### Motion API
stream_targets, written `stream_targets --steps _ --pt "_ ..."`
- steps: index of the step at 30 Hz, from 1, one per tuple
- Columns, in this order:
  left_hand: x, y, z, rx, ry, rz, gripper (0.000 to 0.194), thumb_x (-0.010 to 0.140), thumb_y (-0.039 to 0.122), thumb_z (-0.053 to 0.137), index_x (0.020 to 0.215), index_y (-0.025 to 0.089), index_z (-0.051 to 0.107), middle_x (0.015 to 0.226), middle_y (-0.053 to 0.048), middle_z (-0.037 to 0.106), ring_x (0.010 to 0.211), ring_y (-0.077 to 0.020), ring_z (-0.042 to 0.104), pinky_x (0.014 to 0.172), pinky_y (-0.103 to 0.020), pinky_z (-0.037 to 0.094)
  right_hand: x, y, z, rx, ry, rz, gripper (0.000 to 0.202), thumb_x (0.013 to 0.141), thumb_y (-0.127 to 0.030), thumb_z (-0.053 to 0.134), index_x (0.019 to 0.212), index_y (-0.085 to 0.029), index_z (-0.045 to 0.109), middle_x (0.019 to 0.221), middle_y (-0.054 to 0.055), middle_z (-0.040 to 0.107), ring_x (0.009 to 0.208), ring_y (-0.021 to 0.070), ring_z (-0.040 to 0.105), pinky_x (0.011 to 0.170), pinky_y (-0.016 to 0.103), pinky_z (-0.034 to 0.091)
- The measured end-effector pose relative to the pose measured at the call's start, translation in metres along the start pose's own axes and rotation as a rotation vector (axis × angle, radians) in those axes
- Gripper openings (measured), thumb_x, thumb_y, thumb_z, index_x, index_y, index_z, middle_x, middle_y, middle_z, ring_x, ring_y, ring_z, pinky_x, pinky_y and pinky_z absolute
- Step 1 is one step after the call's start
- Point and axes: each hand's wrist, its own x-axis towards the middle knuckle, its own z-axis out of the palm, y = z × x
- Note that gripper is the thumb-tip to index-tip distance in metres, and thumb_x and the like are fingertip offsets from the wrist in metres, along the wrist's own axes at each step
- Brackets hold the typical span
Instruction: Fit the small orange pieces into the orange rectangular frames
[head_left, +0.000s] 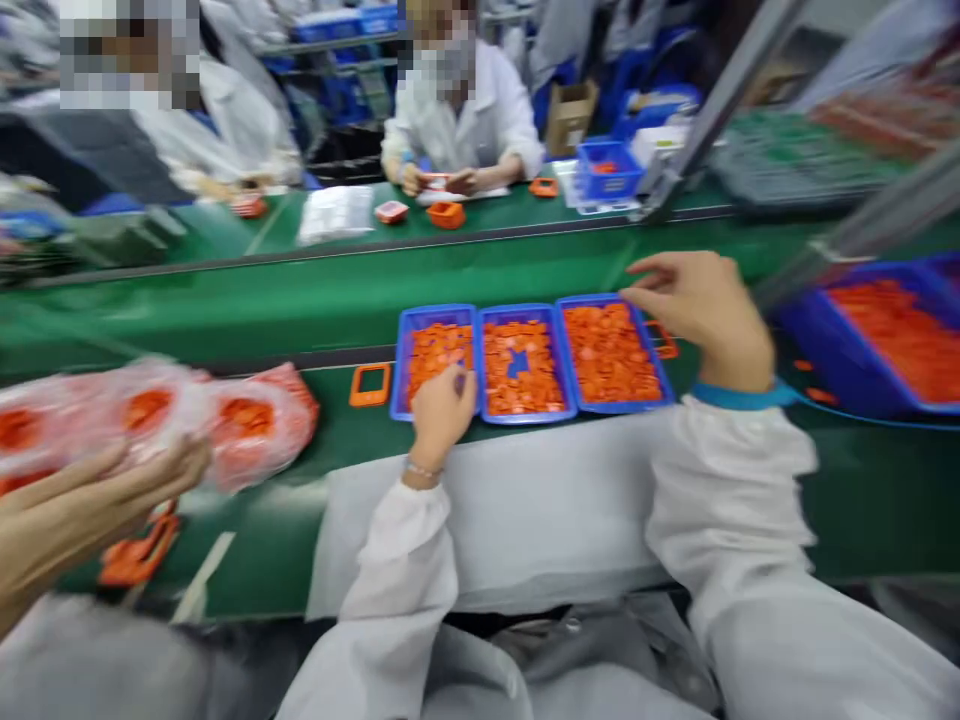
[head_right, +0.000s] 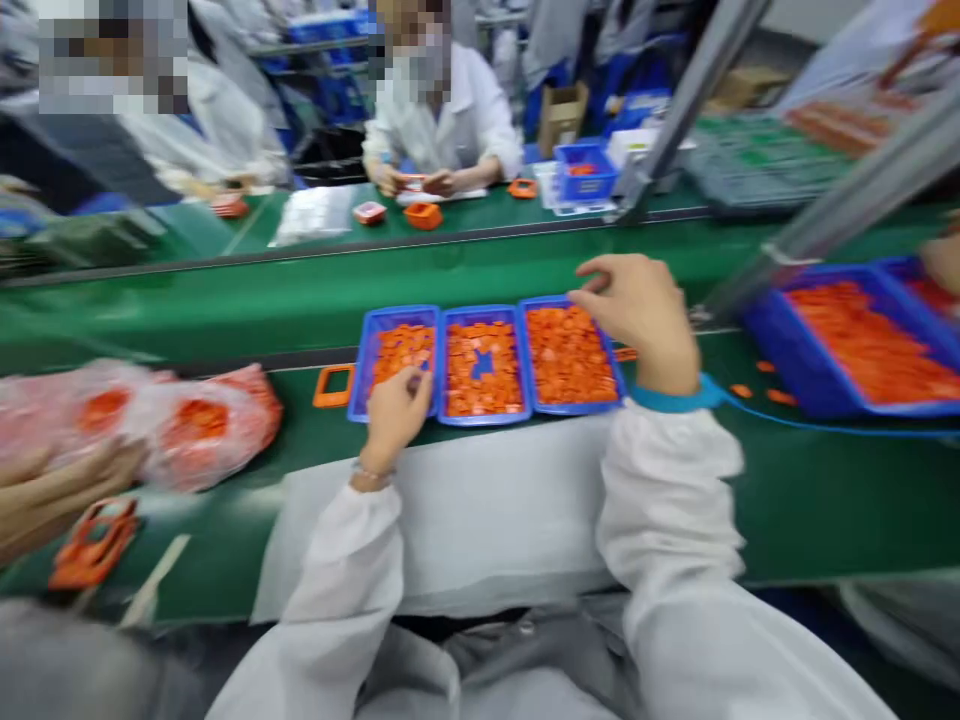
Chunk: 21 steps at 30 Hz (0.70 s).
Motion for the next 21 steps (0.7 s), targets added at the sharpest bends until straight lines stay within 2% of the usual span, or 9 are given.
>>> stream_targets --steps 3,6,9,11,13,15,17,21 --pt "0.004 -0.001 0.004 0.046 0.014 -0.036 0.030 0.098 0.045 0.048 0.094 0.025 0.069 0.076 -0.002 0.073 0.082 -0.0232 0.070 0.065 -0.030 0.032 0.004 -0.004 0.000 -0.013 -0.032 0.050 0.028 0.085 -0.024 0.073 0.113 -0.024 0.077 0.098 0.003 0.079 0.098 0.0235 0.072 0.087 0.037 0.056" --pt "-0.001 0.002 0.000 0.072 0.008 -0.048 0.030 0.098 0.046 0.048 0.092 0.026 0.069 0.078 -0.002 0.074 0.084 -0.0234 0.070 0.064 -0.030 0.030 0.011 -0.003 0.012 -0.092 -0.134 0.101 0.024 0.081 -0.018 0.074 0.103 -0.026 0.079 0.100 0.002 0.079 0.101 0.0237 0.071 0.090 0.036 0.055" --pt "-0.003 0.004 -0.002 0.082 0.004 -0.057 0.030 0.098 0.046 0.047 0.092 0.026 0.068 0.078 -0.002 0.074 0.084 -0.0237 0.070 0.064 -0.030 0.030 0.022 0.009 0.026 -0.152 -0.233 0.149 0.022 0.076 -0.016 0.076 0.096 -0.026 0.081 0.102 0.002 0.079 0.104 0.0251 0.070 0.093 0.037 0.054" --pt "-0.002 0.004 -0.002 0.085 0.002 -0.062 0.030 0.098 0.046 0.046 0.090 0.026 0.067 0.077 -0.002 0.074 0.085 -0.0241 0.070 0.064 -0.030 0.030 0.030 0.022 0.035 -0.159 -0.188 0.230 0.025 0.077 -0.015 0.074 0.099 -0.025 0.081 0.107 0.006 0.078 0.108 0.0269 0.069 0.095 0.038 0.054" --pt "-0.001 0.003 -0.001 0.082 0.006 -0.055 0.030 0.098 0.046 0.046 0.090 0.026 0.067 0.076 -0.002 0.074 0.084 -0.0243 0.070 0.064 -0.030 0.030 0.037 0.037 0.043 -0.157 -0.085 0.367 0.034 0.080 -0.013 0.069 0.110 -0.025 0.080 0.116 0.011 0.075 0.113 0.0286 0.069 0.097 0.039 0.053" --pt "0.000 0.002 0.000 0.080 0.010 -0.049 0.029 0.097 0.046 0.046 0.090 0.026 0.067 0.077 -0.001 0.074 0.084 -0.0245 0.070 0.064 -0.030 0.029 0.041 0.054 0.050 -0.162 -0.036 0.492 0.039 0.081 -0.011 0.069 0.118 -0.023 0.078 0.123 0.015 0.072 0.118 0.0308 0.068 0.098 0.041 0.053" --pt "0.000 0.001 0.001 0.085 0.008 -0.050 0.029 0.097 0.046 0.046 0.091 0.027 0.067 0.078 -0.001 0.074 0.085 -0.0253 0.070 0.064 -0.031 0.029 0.044 0.068 0.057 -0.171 -0.072 0.558 0.040 0.078 -0.013 0.075 0.117 -0.020 0.077 0.125 0.018 0.071 0.119 0.0339 0.068 0.097 0.043 0.054" --pt "0.000 0.002 0.001 0.112 0.003 -0.050 0.030 0.097 0.047 0.045 0.093 0.027 0.067 0.080 -0.002 0.075 0.087 -0.0269 0.070 0.065 -0.031 0.029 0.047 0.083 0.069 -0.176 -0.149 0.598 0.042 0.072 -0.017 0.083 0.113 -0.016 0.077 0.122 0.021 0.072 0.117 0.0374 0.069 0.095 0.046 0.056"
